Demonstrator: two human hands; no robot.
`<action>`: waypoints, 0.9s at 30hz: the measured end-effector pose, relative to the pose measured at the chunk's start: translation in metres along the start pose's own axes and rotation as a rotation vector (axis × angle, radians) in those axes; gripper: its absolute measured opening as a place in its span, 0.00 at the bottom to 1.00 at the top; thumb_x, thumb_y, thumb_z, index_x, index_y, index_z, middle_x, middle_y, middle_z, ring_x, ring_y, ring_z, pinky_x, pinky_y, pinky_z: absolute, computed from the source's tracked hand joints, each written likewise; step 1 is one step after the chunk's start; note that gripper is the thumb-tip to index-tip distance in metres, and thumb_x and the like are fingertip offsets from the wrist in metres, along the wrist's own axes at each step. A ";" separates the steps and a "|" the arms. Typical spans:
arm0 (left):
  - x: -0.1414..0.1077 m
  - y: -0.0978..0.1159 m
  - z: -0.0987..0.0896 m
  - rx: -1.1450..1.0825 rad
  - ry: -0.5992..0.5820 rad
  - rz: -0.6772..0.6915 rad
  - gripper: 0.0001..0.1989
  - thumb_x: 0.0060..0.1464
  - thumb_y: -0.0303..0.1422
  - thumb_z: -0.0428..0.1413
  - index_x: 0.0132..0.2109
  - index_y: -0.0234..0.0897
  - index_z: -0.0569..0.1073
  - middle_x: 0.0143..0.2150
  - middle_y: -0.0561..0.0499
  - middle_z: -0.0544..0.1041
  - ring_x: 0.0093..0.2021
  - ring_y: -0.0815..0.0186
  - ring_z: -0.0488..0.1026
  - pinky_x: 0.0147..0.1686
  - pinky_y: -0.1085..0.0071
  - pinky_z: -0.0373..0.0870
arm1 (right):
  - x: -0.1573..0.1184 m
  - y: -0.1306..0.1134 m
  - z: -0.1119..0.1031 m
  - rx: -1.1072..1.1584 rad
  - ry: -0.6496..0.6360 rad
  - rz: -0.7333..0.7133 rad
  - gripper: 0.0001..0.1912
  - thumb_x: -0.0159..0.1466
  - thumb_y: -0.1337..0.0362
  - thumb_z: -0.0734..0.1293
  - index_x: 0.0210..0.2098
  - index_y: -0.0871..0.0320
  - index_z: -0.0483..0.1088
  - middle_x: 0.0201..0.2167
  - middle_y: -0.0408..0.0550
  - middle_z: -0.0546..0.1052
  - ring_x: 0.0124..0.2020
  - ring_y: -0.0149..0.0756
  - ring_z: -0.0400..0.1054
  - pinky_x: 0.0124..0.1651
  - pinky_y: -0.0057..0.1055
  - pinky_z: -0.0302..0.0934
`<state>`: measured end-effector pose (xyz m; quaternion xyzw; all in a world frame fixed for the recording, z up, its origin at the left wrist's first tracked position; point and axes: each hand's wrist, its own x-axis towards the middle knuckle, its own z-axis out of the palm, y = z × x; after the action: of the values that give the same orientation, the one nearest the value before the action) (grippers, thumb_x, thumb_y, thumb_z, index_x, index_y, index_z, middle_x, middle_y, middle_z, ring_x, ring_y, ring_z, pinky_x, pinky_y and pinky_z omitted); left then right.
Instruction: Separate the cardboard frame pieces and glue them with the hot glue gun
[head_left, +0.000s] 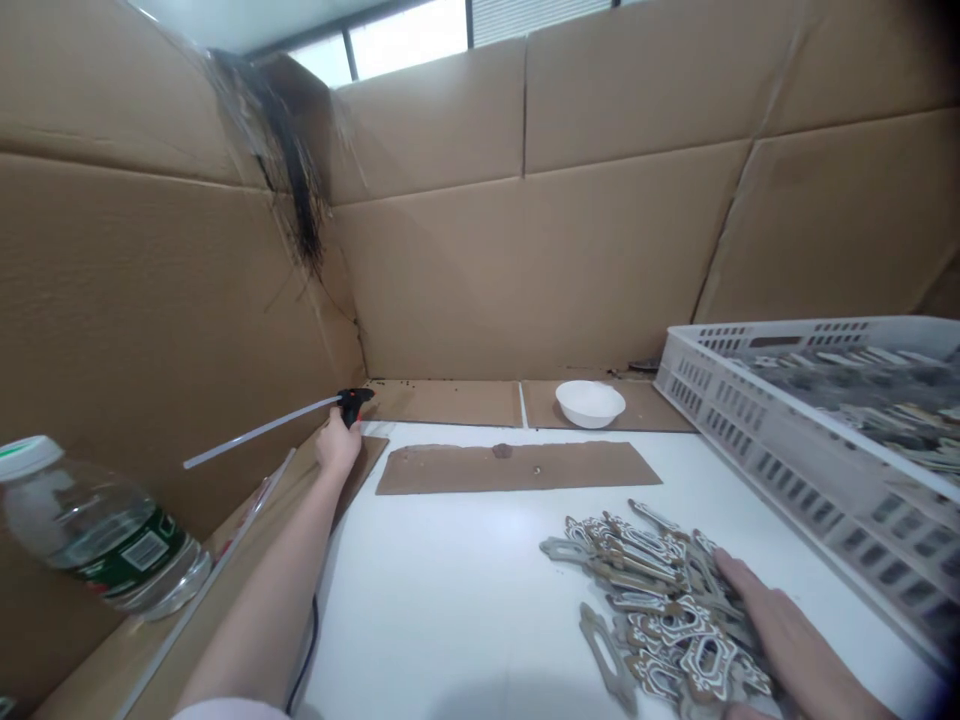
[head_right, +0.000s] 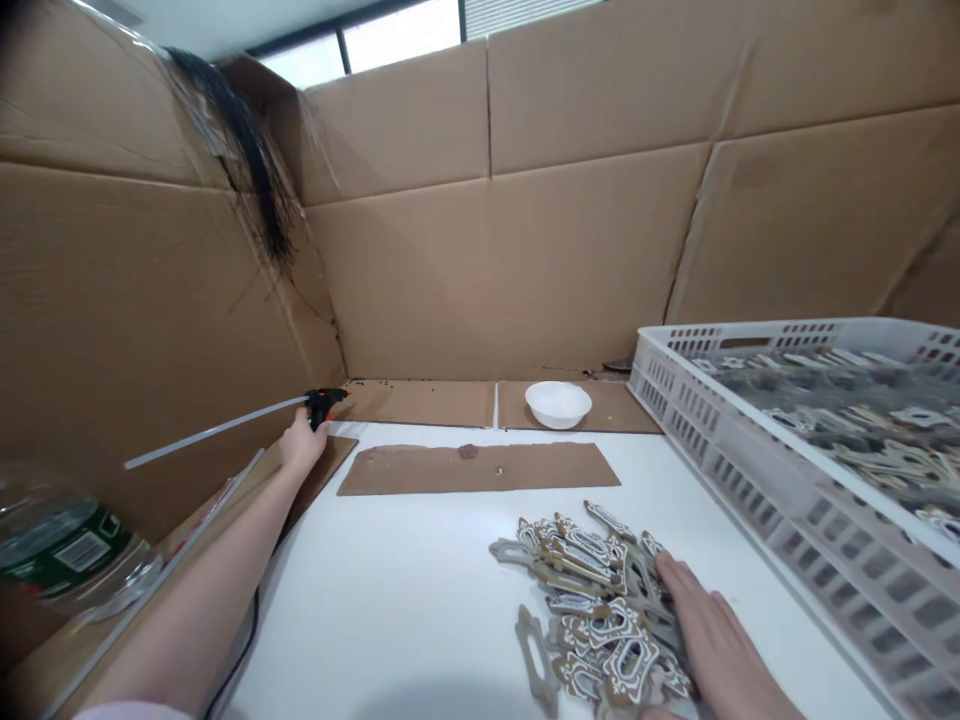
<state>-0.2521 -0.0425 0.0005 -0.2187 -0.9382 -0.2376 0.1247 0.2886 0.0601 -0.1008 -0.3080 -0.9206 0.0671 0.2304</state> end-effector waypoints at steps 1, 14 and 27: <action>0.003 0.001 0.003 0.004 -0.003 -0.012 0.20 0.50 0.39 0.47 0.49 0.35 0.61 0.39 0.35 0.74 0.40 0.47 0.70 0.35 0.59 0.66 | 0.003 -0.002 0.001 -0.006 -0.034 -0.034 0.54 0.46 0.52 0.66 0.61 0.53 0.27 0.61 0.56 0.47 0.56 0.60 0.48 0.51 0.52 0.52; 0.015 0.003 0.015 0.051 -0.106 -0.053 0.23 0.52 0.40 0.48 0.52 0.31 0.59 0.44 0.37 0.71 0.44 0.54 0.69 0.39 0.60 0.66 | 0.048 -0.067 0.004 0.181 -0.229 0.018 0.58 0.44 0.42 0.65 0.61 0.67 0.33 0.61 0.63 0.38 0.60 0.57 0.31 0.58 0.50 0.38; -0.006 0.019 -0.010 0.139 -0.068 -0.046 0.29 0.46 0.39 0.53 0.50 0.22 0.59 0.48 0.26 0.65 0.50 0.47 0.64 0.42 0.58 0.64 | 0.097 -0.112 -0.016 0.273 -0.562 0.013 0.66 0.35 0.39 0.67 0.61 0.70 0.35 0.61 0.63 0.30 0.60 0.52 0.21 0.60 0.45 0.30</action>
<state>-0.2365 -0.0341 0.0145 -0.1957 -0.9609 -0.1671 0.1021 0.1676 0.0279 -0.0193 -0.2496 -0.9288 0.2740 0.0055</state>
